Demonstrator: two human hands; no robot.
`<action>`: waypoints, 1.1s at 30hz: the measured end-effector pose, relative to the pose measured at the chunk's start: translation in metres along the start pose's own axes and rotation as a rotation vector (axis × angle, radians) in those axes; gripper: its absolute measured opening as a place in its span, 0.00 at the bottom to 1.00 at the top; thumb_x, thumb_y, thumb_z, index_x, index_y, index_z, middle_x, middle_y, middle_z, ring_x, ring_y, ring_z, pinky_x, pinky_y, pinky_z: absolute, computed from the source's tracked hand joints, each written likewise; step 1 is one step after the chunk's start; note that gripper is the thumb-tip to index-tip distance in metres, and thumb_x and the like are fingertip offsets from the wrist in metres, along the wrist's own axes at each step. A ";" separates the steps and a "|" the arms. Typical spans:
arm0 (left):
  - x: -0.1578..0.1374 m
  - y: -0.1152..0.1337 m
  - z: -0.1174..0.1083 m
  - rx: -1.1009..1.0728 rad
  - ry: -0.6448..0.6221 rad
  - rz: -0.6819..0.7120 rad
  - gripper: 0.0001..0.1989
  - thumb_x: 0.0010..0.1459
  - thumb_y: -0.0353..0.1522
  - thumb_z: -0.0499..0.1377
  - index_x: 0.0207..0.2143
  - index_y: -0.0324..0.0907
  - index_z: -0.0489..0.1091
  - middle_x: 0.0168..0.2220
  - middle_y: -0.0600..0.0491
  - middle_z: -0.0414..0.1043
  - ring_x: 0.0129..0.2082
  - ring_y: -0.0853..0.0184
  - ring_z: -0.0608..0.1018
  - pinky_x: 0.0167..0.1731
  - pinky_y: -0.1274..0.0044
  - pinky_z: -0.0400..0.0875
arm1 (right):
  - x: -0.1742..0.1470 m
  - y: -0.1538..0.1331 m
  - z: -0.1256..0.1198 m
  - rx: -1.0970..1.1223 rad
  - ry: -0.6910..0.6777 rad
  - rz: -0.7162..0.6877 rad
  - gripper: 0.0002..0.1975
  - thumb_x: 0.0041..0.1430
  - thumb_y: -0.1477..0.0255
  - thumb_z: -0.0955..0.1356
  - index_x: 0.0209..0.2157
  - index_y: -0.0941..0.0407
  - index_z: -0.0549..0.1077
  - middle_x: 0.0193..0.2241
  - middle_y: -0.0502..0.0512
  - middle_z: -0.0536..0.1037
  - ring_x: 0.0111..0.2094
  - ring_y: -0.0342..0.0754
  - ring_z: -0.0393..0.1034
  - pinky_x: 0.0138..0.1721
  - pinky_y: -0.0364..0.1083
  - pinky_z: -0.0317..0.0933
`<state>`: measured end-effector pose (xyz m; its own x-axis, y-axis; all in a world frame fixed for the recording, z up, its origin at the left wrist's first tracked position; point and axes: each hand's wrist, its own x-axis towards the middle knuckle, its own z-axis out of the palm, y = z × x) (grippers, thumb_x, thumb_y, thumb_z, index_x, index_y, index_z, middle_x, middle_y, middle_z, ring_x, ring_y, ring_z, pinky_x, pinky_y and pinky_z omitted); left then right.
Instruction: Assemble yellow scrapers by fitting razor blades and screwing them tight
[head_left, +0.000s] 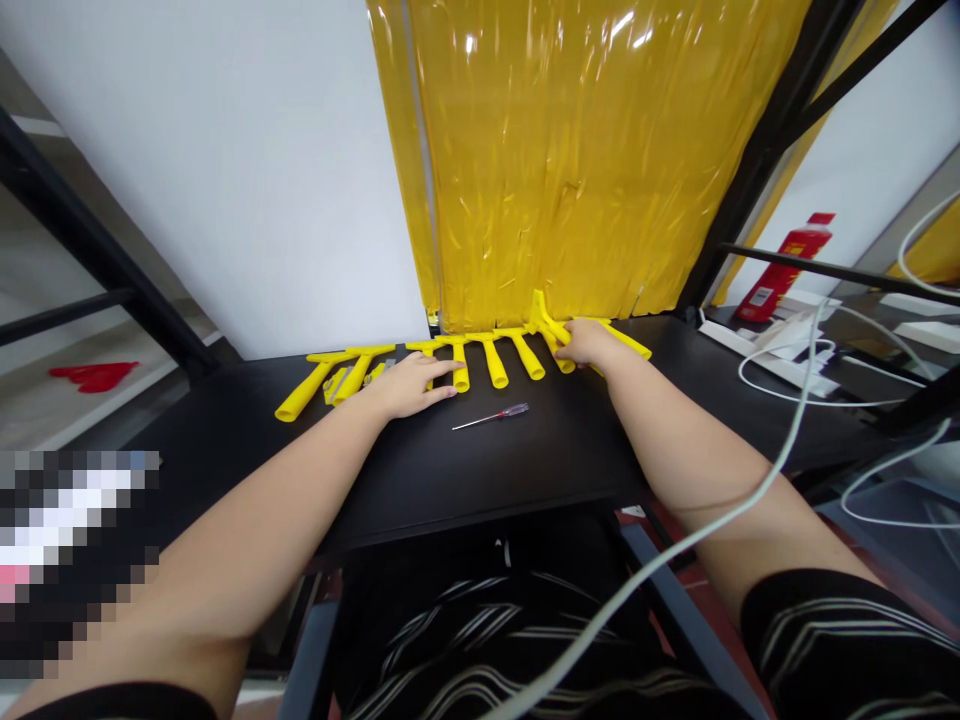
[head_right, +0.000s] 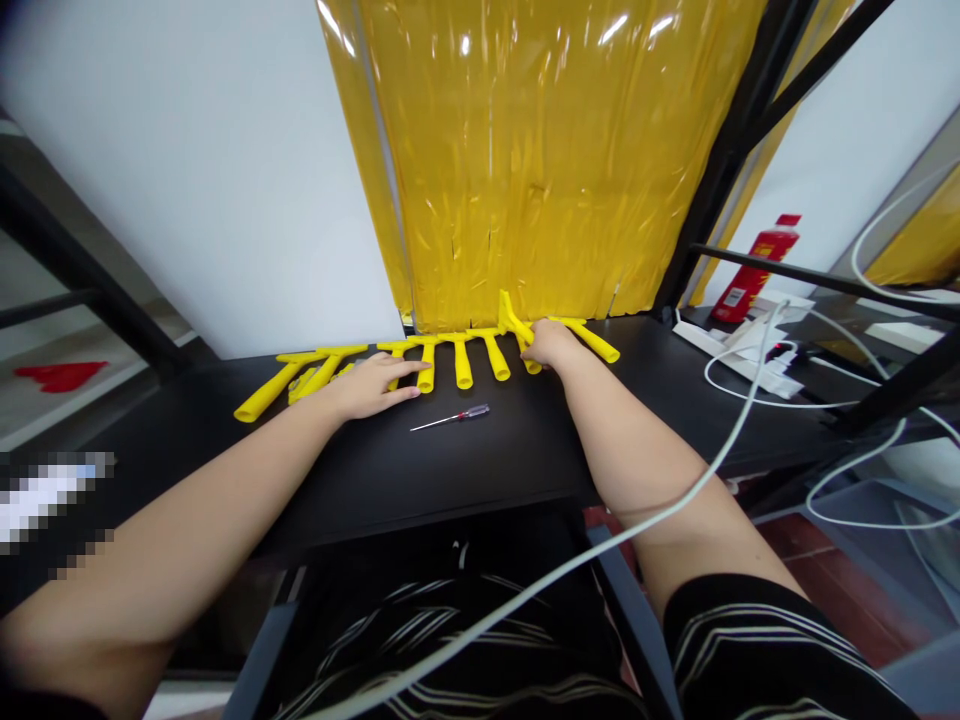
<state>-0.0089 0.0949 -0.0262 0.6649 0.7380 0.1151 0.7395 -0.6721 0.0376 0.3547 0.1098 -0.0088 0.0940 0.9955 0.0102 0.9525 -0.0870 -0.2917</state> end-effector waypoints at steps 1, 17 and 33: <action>0.000 0.000 0.000 -0.001 0.001 0.002 0.32 0.71 0.52 0.51 0.71 0.50 0.65 0.59 0.45 0.77 0.60 0.52 0.72 0.62 0.62 0.67 | 0.000 0.001 0.000 0.000 -0.003 0.003 0.16 0.58 0.70 0.77 0.47 0.59 0.79 0.35 0.57 0.85 0.26 0.47 0.79 0.31 0.44 0.71; 0.000 0.002 -0.001 -0.005 0.007 0.005 0.33 0.71 0.53 0.51 0.71 0.49 0.66 0.57 0.44 0.77 0.59 0.53 0.72 0.61 0.63 0.67 | -0.003 -0.005 -0.002 -0.021 -0.074 0.084 0.19 0.58 0.67 0.78 0.48 0.61 0.79 0.28 0.56 0.83 0.25 0.49 0.78 0.30 0.46 0.73; 0.000 0.000 0.001 -0.013 0.009 0.013 0.33 0.71 0.53 0.49 0.71 0.50 0.65 0.57 0.44 0.77 0.59 0.51 0.72 0.60 0.61 0.67 | -0.002 0.005 -0.009 0.140 -0.032 0.097 0.21 0.58 0.63 0.78 0.48 0.60 0.79 0.33 0.60 0.84 0.22 0.48 0.77 0.26 0.45 0.72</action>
<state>-0.0088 0.0950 -0.0270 0.6733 0.7287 0.1250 0.7294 -0.6824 0.0492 0.3615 0.1076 -0.0012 0.1722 0.9836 -0.0545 0.8895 -0.1790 -0.4204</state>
